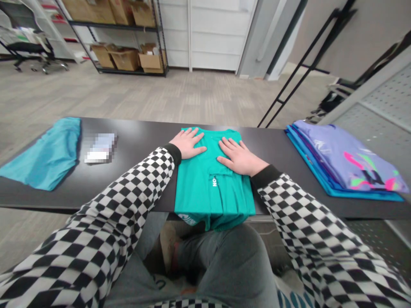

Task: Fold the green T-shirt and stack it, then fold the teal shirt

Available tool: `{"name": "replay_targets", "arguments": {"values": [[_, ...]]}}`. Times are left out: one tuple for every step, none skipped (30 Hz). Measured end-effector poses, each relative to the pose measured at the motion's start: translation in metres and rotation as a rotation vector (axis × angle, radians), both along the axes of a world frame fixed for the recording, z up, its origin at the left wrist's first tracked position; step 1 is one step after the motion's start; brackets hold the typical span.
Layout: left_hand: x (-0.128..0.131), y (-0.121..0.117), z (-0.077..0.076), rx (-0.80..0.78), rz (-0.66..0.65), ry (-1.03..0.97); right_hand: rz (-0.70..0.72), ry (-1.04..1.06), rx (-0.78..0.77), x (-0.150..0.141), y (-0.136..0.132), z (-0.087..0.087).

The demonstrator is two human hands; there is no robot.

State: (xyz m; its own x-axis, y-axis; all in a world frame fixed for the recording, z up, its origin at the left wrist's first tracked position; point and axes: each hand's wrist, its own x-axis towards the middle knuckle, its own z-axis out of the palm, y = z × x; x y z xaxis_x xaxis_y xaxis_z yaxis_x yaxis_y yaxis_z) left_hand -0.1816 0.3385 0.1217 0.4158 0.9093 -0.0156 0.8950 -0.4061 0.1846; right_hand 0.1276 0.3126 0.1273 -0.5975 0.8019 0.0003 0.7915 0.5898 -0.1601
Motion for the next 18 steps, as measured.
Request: {"name": "replay_targets", "arguments": {"values": [[0.0,0.001,0.0,0.003,-0.001,-0.003,-0.005,-0.016,-0.019,-0.001,-0.002,-0.002],[0.0,0.003,-0.001,0.005,0.0,-0.011,-0.013,-0.026,-0.032,-0.002,-0.001,-0.003],[0.0,0.004,-0.001,0.01,0.002,-0.024,-0.02,-0.031,-0.038,-0.002,0.0,-0.005],[0.0,0.004,-0.001,0.024,0.006,-0.045,-0.025,-0.03,-0.039,-0.002,0.003,-0.005],[-0.001,0.004,-0.001,0.053,0.013,-0.074,-0.029,-0.022,-0.039,-0.002,0.005,-0.005],[-0.002,0.002,0.0,0.095,0.021,-0.112,-0.032,-0.008,-0.039,-0.002,0.007,-0.004],[-0.004,0.0,0.001,0.148,0.029,-0.154,-0.038,0.018,-0.035,-0.001,0.008,-0.002],[-0.006,-0.003,0.003,0.203,0.038,-0.195,-0.049,0.059,-0.024,0.0,0.006,0.002],[-0.008,-0.008,0.005,0.25,0.046,-0.232,-0.068,0.117,0.0,0.002,0.001,0.007],[-0.01,-0.015,0.008,0.285,0.05,-0.263,-0.102,0.19,0.035,0.004,-0.008,0.013],[-0.012,-0.025,0.012,0.308,0.05,-0.292,-0.151,0.271,0.078,0.007,-0.022,0.019],[-0.015,-0.038,0.015,0.323,0.048,-0.319,-0.216,0.35,0.118,0.01,-0.04,0.025],[-0.017,-0.056,0.018,0.337,0.047,-0.348,-0.291,0.425,0.151,0.015,-0.064,0.029],[-0.02,-0.079,0.02,0.355,0.045,-0.381,-0.371,0.488,0.163,0.021,-0.091,0.03],[-0.022,-0.106,0.02,0.377,0.046,-0.42,-0.45,0.539,0.151,0.027,-0.122,0.028],[-0.025,-0.138,0.018,0.404,0.046,-0.463,-0.513,0.593,0.129,0.035,-0.155,0.023],[-0.028,-0.172,0.013,0.441,0.038,-0.523,-0.553,0.646,0.094,0.042,-0.187,0.013],[-0.03,-0.209,0.004,0.465,0.007,-0.596,-0.585,0.697,0.052,0.05,-0.218,0.0]]}}
